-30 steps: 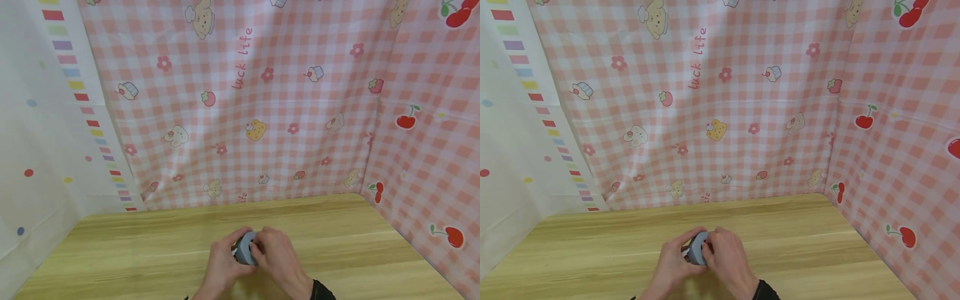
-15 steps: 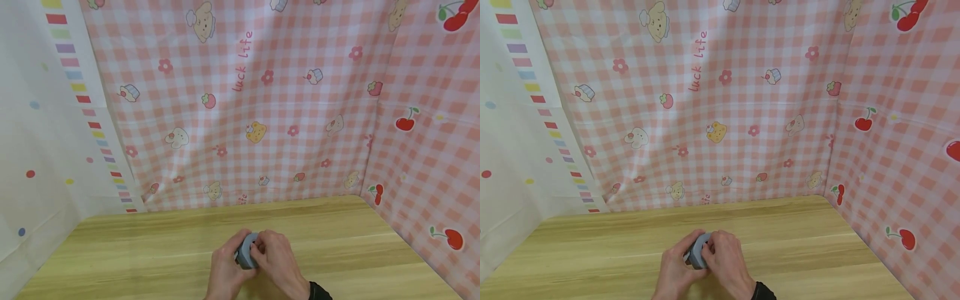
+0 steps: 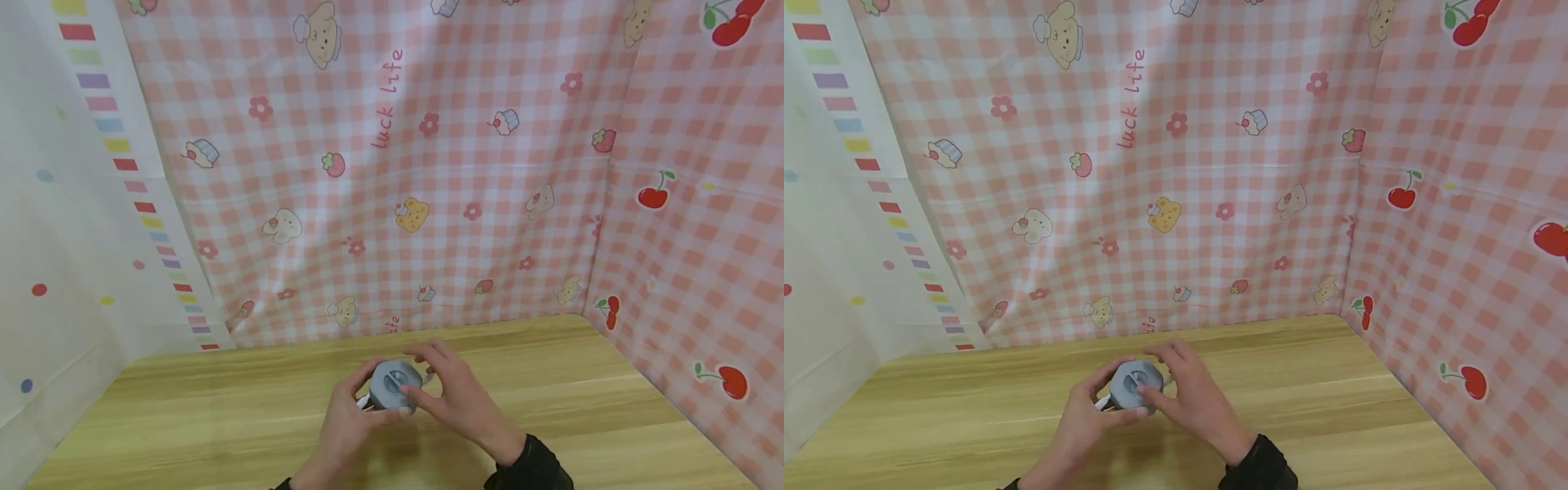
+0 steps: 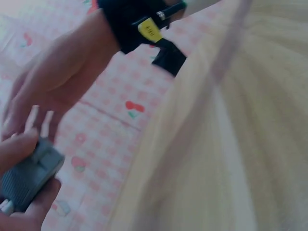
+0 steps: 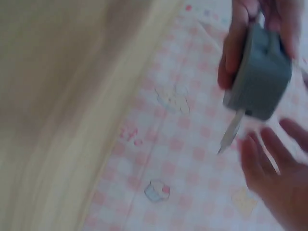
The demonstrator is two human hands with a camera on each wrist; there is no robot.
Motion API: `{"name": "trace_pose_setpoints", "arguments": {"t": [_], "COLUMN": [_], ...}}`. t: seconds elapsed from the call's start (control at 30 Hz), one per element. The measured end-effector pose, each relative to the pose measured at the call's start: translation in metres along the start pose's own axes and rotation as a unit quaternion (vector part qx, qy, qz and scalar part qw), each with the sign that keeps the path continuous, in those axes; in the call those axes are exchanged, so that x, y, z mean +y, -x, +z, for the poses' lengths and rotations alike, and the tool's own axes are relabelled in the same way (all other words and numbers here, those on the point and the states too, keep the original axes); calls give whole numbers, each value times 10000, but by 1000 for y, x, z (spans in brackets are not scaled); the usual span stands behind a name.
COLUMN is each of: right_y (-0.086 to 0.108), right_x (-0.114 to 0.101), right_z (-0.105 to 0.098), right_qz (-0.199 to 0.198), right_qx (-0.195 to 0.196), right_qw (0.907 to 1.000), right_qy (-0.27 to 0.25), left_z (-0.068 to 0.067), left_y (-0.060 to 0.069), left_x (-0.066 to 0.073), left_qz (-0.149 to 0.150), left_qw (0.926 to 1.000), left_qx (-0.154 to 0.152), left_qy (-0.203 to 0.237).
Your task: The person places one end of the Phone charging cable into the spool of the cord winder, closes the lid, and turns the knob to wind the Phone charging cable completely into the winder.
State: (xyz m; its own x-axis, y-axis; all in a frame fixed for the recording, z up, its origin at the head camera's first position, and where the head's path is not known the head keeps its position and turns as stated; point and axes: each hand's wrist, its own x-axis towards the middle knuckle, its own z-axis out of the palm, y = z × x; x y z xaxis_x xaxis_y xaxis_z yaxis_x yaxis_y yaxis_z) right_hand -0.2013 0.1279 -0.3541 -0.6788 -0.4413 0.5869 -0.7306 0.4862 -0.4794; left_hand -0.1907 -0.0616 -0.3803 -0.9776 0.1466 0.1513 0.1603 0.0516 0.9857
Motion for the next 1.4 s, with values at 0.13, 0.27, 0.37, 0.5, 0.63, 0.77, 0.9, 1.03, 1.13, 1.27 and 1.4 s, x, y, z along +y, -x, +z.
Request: {"name": "trace_pose_setpoints", "arguments": {"t": [0.13,0.27,0.37,0.5,0.63,0.77,0.9,1.03,1.13,1.27,1.4], "right_y": [-3,-3,-2,-2,-1,0,1,6,11,13,11], "right_x": [7,12,15,19,23,27,28,30,32,34,34], "right_z": [-9,-16,-17,-13,-7,-1,5,13,19,23,23], "right_qz": [-389,-496,-415,-414,-447,-221,188,260,361,579,688], "right_qx": [-915,-1382,-1538,-1486,-1295,-1393,-1650,-1872,-2032,-2190,-2392], "right_qw": [9940,9883,9865,9871,9895,9891,9855,9819,9784,9736,9680], "right_qy": [-448,-422,-392,-430,-462,-434,-350,-146,89,280,308], "left_z": [-7,-10,-12,-14,-18,-27,-33,-31,-28,-24,-23], "left_y": [-2,-2,-2,-3,-6,-11,-15,-13,-11,-10,-11], "left_x": [-2,-5,-7,-7,-8,-9,-15,-23,-27,-28,-28], "left_qz": [-52,-60,-31,-18,51,138,413,807,804,719,632], "left_qw": [9981,9950,9941,9939,9937,9853,9725,9505,9362,9278,9233], "left_qx": [-594,-958,-1008,-1012,-1122,-1614,-1927,-1720,-1594,-1584,-1674], "left_qy": [171,277,391,435,24,-536,-1239,-2459,-3028,-3300,-3398]}}
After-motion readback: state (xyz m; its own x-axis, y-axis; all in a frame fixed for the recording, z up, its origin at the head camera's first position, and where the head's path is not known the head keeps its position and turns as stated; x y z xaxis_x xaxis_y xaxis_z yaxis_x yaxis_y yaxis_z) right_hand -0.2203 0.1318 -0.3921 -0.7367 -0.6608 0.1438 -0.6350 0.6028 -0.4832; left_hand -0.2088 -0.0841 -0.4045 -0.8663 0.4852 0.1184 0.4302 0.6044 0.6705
